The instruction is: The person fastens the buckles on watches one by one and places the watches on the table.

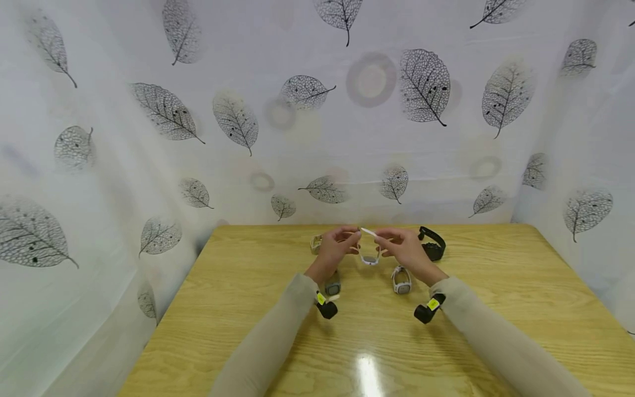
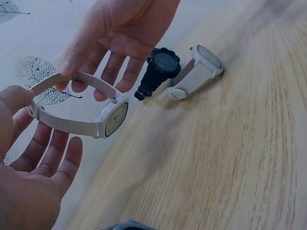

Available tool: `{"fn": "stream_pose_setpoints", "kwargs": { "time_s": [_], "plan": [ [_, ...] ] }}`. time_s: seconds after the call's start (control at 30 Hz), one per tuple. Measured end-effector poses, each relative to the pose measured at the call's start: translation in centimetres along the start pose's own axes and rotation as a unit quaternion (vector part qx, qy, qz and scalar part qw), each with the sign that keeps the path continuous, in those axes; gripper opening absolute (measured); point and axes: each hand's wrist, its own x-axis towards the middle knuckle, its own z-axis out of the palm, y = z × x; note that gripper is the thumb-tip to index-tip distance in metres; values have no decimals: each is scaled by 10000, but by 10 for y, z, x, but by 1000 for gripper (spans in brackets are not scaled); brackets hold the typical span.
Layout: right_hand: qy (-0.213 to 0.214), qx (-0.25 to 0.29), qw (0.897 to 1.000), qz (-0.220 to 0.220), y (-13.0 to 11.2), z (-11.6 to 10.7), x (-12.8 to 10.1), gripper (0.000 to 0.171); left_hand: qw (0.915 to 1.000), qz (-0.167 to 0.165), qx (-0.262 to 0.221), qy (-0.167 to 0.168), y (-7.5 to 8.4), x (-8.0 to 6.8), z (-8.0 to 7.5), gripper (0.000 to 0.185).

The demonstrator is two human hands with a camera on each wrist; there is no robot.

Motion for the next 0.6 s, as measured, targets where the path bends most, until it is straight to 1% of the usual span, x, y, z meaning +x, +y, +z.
{"fn": "stream_pose_setpoints", "kwargs": {
  "time_s": [0.17,0.3,0.37,0.6],
  "plan": [
    [-125,-64,9999,-8,1,0,0,38,9997,76,195,-100,0,0,-2,20],
    [-226,-57,9997,-23,0,0,-1,33,9986,201,434,-247,1,-2,-2,21],
    [-255,-84,9996,-41,-1,1,-2,34,9980,242,501,-309,1,-3,-2,22],
    [-257,-141,9996,-19,1,3,-4,36,9980,264,460,-357,0,-5,-3,23]
  ]
}}
